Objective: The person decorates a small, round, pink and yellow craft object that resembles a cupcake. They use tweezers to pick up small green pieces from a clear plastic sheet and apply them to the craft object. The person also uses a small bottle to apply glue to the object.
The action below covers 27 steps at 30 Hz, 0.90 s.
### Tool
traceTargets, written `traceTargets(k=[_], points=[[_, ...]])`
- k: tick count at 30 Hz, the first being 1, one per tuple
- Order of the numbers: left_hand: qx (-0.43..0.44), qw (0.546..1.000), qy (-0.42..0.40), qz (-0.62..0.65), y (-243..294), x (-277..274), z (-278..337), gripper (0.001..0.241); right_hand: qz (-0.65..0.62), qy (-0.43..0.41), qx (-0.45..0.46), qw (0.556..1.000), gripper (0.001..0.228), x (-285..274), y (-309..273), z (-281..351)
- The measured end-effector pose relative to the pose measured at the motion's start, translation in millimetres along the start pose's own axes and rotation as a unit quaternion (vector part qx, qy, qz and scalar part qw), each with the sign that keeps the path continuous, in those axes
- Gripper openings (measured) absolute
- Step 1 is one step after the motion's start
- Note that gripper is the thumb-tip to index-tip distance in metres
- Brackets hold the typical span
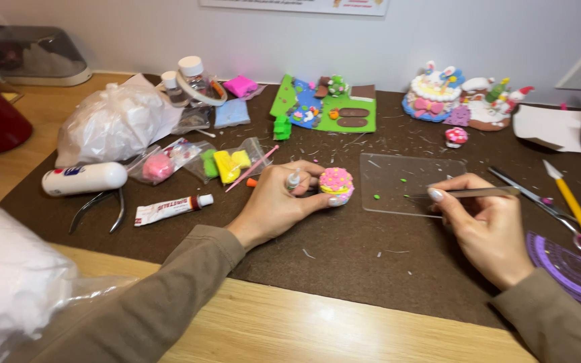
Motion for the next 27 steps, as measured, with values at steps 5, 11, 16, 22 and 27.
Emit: traceTargets(k=[5, 11, 16, 22, 27], points=[[-0.008, 0.999, 0.002, -0.047, -2, -4, -2, 0.064, -0.036, 0.007, -0.014, 0.999, 0.008, 2, 10, -6], [0.076, 0.995, -0.02, -0.054, -5, -10, -6, 0.062, -0.064, 0.039, -0.081, 0.994, 0.009, 1, 15, -13], [0.05, 0.998, -0.011, -0.047, -5, -11, -6, 0.065, -0.107, 0.027, -0.051, 0.993, 0.008, 4, 19, -12], [0.062, 0.997, -0.007, -0.046, -4, -11, -6, 0.065, -0.163, 0.019, -0.049, 0.985, 0.011, 6, 23, -12], [0.067, 0.997, -0.009, -0.044, 1, -10, -3, 0.065, -0.156, 0.007, -0.07, 0.985, 0.014, 5, 25, -14]])
Point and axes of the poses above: each hand's wrist, its own z-axis away from the middle knuckle, its own x-axis out of the palm, y = z × x, the point moved 4 cm from there along -z, towards the middle knuckle, and after that the axes turned 10 degrees about z, right-handed, at the moved point
